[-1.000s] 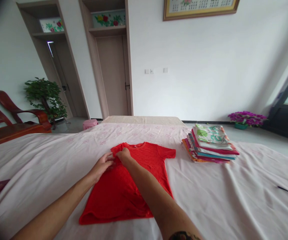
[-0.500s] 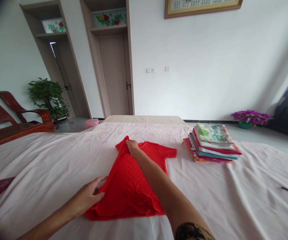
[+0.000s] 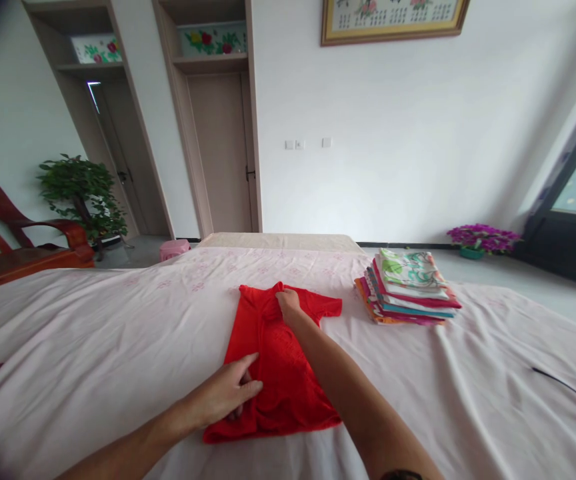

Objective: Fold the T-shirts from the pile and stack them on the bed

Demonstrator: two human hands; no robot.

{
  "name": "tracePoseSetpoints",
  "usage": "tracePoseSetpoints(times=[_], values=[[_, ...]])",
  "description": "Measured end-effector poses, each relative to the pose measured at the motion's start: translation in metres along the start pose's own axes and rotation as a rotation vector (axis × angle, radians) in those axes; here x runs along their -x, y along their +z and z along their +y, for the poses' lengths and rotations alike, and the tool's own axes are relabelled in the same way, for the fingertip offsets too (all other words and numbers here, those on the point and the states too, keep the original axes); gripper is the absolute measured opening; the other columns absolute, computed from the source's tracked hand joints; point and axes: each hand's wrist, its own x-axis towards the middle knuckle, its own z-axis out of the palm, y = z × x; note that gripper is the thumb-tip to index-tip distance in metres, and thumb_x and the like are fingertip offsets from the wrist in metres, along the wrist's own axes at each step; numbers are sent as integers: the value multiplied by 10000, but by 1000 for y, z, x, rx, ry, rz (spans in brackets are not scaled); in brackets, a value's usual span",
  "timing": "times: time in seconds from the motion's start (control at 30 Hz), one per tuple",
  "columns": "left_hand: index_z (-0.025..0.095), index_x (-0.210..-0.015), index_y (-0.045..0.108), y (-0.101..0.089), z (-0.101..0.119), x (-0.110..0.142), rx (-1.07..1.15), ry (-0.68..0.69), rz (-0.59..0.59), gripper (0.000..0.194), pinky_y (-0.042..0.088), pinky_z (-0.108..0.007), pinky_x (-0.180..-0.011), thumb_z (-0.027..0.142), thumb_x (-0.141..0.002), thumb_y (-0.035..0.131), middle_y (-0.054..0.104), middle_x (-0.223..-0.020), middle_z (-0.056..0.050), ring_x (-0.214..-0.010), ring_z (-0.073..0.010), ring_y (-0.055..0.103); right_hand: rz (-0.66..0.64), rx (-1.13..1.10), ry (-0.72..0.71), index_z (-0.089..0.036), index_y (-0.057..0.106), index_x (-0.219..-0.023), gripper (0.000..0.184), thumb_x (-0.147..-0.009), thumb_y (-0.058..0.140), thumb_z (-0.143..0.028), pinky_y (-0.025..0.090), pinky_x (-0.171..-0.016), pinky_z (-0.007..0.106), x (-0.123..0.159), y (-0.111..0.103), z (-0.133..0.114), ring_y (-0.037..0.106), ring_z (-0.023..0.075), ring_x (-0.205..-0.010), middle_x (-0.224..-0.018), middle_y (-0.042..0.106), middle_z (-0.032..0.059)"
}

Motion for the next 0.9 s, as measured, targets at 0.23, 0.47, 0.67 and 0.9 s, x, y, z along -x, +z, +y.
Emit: tracePoseSetpoints(times=[0.23,0.47,0.67,0.9], values=[[169,-1154,668,-43,-7,-46,-366,157,423,373,467,-298,-917,251,-867,445,700,-1132,-113,-1024,-206,654,19,9,37,-178,565,-665,133,-698,663,-261,463,-474,223,1,-16,11,586,152,-542,-514,574,-8],[108,-1417,437,-61,-23,-131,-600,130,437,542,279,-352,-1146,354,-940,361,419,-1501,-177,-1405,-238,372,38,106,108,-177,555,-790,88,-707,524,-171,503,-461,251,5,-19,17,584,140,-488,-591,602,-7],[170,-1458,371,-55,-31,-159,-650,32,414,644,202,-549,-1138,523,-921,400,286,-1566,-201,-1452,-356,241,67,360,102,-139,549,-1199,529,-671,568,-149,532,-664,375,8,-40,14,675,255,-738,-909,685,115],[136,-1459,397,-35,-27,-144,-781,154,475,641,122,-516,-1175,514,-944,343,294,-1561,-205,-1464,-335,213,17,1247,-356,-257,563,-1290,424,-882,484,-342,380,-942,424,31,-43,-1,515,294,-1141,-1248,555,136]])
